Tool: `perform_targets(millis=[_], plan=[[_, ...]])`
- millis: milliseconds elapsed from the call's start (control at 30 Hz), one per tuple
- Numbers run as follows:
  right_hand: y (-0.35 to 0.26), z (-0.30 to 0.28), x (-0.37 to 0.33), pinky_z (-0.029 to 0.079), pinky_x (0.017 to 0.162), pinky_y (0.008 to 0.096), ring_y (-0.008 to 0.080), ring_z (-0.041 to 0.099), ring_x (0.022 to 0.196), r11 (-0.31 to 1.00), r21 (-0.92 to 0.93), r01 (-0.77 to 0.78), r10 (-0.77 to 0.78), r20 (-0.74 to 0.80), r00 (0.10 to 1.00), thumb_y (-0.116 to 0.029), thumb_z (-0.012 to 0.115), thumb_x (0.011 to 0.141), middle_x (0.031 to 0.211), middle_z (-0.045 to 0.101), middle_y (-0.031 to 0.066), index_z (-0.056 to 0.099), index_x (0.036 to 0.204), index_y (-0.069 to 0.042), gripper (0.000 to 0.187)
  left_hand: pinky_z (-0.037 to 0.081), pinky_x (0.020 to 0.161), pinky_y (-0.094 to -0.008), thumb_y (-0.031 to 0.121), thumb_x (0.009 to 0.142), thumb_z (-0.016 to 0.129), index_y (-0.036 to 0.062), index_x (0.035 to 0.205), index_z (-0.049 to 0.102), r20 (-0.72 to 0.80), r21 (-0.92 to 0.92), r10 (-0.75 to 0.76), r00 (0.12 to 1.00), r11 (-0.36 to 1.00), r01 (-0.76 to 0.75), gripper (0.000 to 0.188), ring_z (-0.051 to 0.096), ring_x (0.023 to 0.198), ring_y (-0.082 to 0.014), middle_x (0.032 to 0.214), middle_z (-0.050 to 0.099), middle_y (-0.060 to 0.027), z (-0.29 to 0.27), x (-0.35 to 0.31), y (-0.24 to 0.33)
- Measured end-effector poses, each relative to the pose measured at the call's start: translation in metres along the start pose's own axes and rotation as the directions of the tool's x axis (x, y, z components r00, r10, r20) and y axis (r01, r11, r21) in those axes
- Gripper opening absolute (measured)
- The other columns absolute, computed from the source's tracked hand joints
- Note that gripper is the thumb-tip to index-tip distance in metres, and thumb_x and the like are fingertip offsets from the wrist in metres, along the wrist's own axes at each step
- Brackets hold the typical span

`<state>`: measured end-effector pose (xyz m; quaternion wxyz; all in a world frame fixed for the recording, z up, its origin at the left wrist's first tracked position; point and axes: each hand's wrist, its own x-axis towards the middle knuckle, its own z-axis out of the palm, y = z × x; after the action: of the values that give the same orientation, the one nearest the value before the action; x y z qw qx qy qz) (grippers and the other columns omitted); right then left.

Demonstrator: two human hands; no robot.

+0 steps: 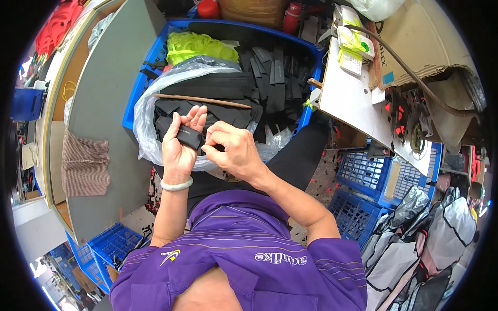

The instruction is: Sorting and inspecting black fabric straps in a workshop environment.

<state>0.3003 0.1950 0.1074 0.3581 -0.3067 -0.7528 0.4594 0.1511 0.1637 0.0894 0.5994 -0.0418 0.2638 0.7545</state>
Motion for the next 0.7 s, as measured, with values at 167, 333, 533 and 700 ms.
perform_targets(millis=[167, 333, 533, 700], plan=[[0.000, 0.005, 0.001, 0.046, 0.061, 0.0244, 0.0119, 0.060, 0.070, 0.976, 0.197, -0.095, 0.105, -0.041, 0.994, -0.002, 0.070, 0.070, 0.080, 0.063, 0.0072, 0.065, 0.073, 0.002, 0.007, 0.050, 0.074, -0.0323, 0.025, 0.095, 0.049, 0.0026, 0.087, 0.054, 0.012, -0.006, 0.026, 1.000, 1.000, -0.026, 0.025, 0.060, 0.085, -0.0235, 0.096, 0.061, -0.0122, -0.005, 0.002, 0.002], [0.000, 0.008, 0.002, 0.047, 0.062, 0.0252, 0.0140, 0.061, 0.070, 0.932, 0.308, -0.190, 0.219, -0.063, 0.974, -0.002, 0.070, 0.070, 0.079, 0.063, 0.0078, 0.065, 0.074, 0.003, 0.007, 0.042, 0.064, -0.0294, 0.028, 0.095, 0.049, 0.0039, 0.085, 0.054, 0.162, -0.084, 0.080, 0.983, 0.994, -0.067, 0.026, 0.051, 0.071, -0.0191, 0.088, 0.057, -0.0086, 0.001, 0.004, -0.001], [-0.002, 0.015, 0.002, 0.048, 0.055, 0.0261, 0.0175, 0.062, 0.065, 0.979, -0.077, 0.191, -0.203, -0.209, 0.957, 0.000, 0.069, 0.071, 0.080, 0.063, 0.0085, 0.064, 0.074, 0.003, 0.007, 0.038, 0.060, -0.0289, 0.029, 0.096, 0.048, 0.0044, 0.084, 0.054, 0.224, -0.098, 0.032, 0.974, 0.995, -0.011, 0.028, 0.045, 0.065, -0.0172, 0.086, 0.054, -0.0071, 0.007, 0.004, -0.004], [-0.001, 0.009, -0.003, 0.051, 0.074, 0.0390, 0.0300, 0.061, 0.088, 0.990, -0.127, 0.065, -0.055, 0.081, 0.995, -0.030, 0.077, 0.066, 0.114, 0.049, 0.0133, 0.063, 0.108, -0.011, 0.048, 0.037, 0.057, -0.0277, 0.030, 0.096, 0.048, 0.0050, 0.084, 0.053, 0.177, -0.089, 0.042, 0.983, 0.996, -0.027, 0.028, 0.043, 0.063, -0.0155, 0.083, 0.052, -0.0068, 0.005, 0.014, 0.011]])
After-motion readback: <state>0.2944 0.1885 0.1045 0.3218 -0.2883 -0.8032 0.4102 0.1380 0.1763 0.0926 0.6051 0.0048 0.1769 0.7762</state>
